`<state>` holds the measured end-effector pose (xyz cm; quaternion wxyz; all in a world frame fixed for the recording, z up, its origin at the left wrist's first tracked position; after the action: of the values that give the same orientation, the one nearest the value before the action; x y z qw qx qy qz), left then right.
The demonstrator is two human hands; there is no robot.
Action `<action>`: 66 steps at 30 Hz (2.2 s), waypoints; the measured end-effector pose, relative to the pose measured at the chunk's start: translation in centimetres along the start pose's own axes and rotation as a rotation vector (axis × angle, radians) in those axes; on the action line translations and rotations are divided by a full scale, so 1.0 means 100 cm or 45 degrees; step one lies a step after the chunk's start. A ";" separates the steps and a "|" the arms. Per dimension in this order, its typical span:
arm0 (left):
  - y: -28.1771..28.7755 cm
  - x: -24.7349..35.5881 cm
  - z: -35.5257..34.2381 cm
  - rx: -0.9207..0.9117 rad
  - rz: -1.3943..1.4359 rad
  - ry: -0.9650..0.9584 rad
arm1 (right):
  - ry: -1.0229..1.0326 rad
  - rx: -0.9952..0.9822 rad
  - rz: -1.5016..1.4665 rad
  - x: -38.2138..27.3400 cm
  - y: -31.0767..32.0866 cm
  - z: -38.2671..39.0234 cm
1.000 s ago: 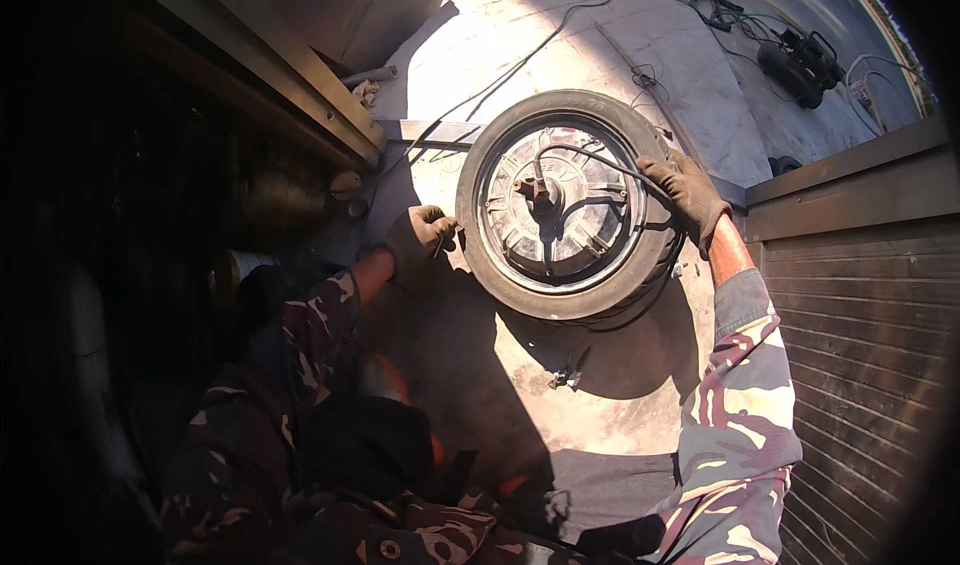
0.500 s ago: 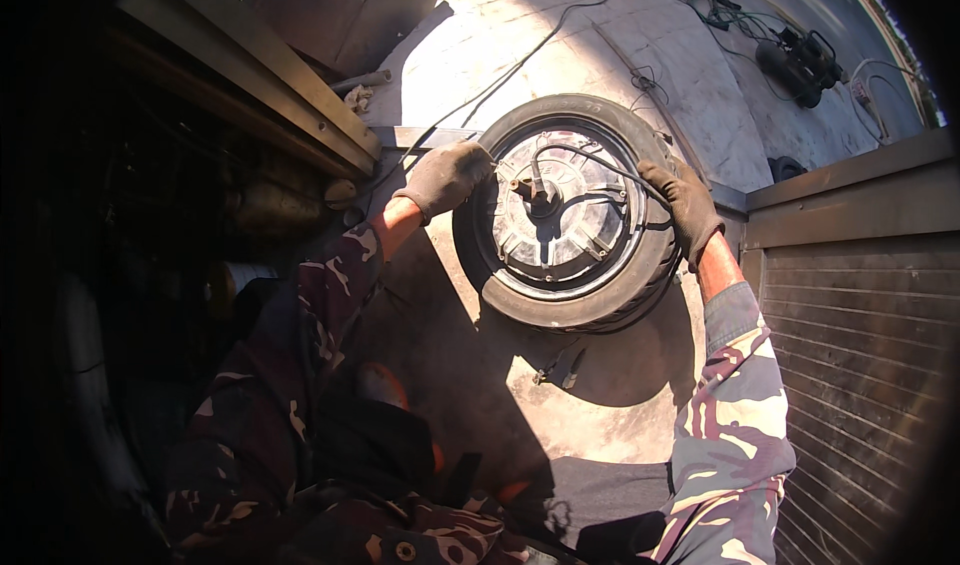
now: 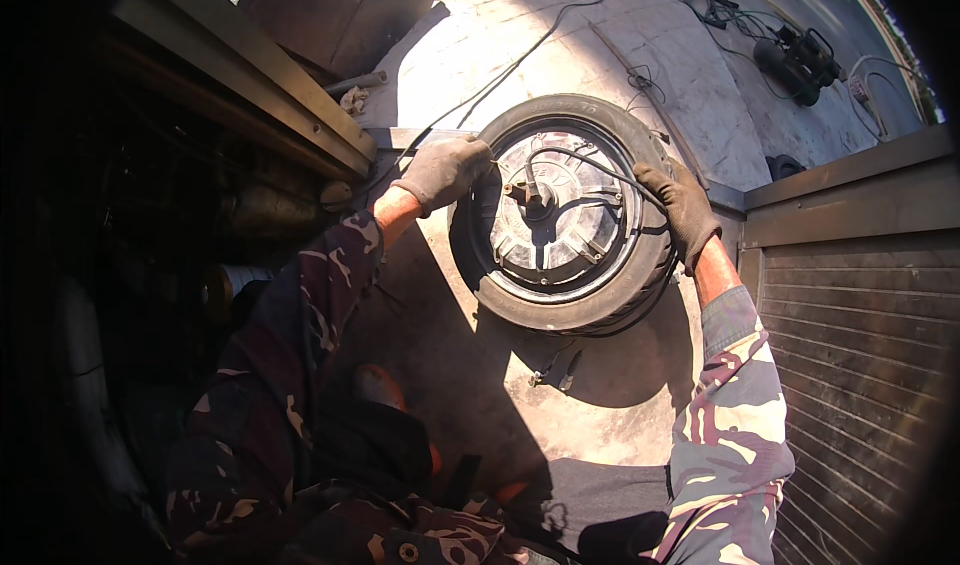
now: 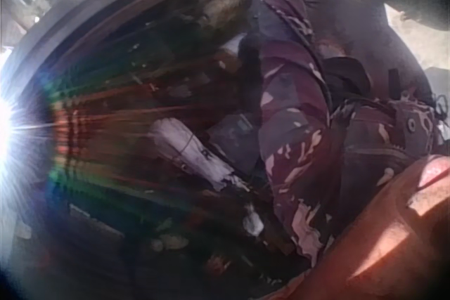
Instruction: The person uses a tire iron to pry the tire bead off the rim of a bicycle wheel. They work around the circumference, progressively lifting the tire bead over the rim edge until the tire is fully detached from the rim.
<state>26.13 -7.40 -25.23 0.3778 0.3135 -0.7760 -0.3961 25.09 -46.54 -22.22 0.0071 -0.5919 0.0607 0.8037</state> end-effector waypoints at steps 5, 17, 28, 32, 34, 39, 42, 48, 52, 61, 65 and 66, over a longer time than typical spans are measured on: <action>0.005 -0.005 -0.007 -0.055 -0.054 -0.184 | -0.035 -0.032 -0.015 0.002 0.004 -0.002; 0.009 0.009 -0.018 -0.135 -0.225 -0.171 | -0.036 -0.075 -0.046 0.006 0.007 -0.007; 0.002 0.017 -0.013 -0.051 -0.241 0.048 | -0.015 -0.026 -0.001 0.003 0.003 -0.006; -0.001 0.005 -0.015 -0.066 -0.230 -0.167 | -0.047 -0.041 -0.035 0.001 0.003 -0.004; -0.002 0.001 -0.015 -0.052 -0.225 -0.204 | -0.064 0.000 -0.095 0.004 0.002 -0.004; -0.005 0.001 -0.009 -0.022 -0.089 -0.010 | -0.049 0.010 -0.078 0.008 0.002 -0.008; -0.005 0.001 -0.008 -0.022 -0.098 -0.037 | -0.039 -0.014 -0.061 0.007 0.003 -0.009; -0.007 -0.002 -0.009 -0.041 -0.133 -0.046 | -0.043 -0.026 -0.064 0.002 0.001 -0.005; -0.009 -0.001 -0.005 0.025 0.011 0.106 | -0.027 -0.011 -0.060 0.002 0.000 -0.004; -0.013 0.010 -0.002 0.018 -0.046 0.441 | -0.015 0.049 0.004 -0.005 -0.002 -0.003; -0.018 0.026 0.001 0.010 0.121 0.752 | -0.037 0.053 -0.033 -0.005 -0.004 -0.004; -0.027 0.037 0.005 0.050 0.200 1.022 | -0.043 0.048 -0.006 -0.004 -0.005 -0.005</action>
<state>24.35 -11.45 -26.48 0.6736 0.3901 -0.5959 -0.1975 25.76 -46.02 -22.02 0.0213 -0.5782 0.0742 0.8122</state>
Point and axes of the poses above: each hand's wrist, its own z-axis away from the middle knuckle, its own y-axis out of the back of the hand, x = y × z, the point moved 1 cm from there along -z, towards the middle knuckle, and after that the axes turned 10 degrees about x, right-handed, at the moved point
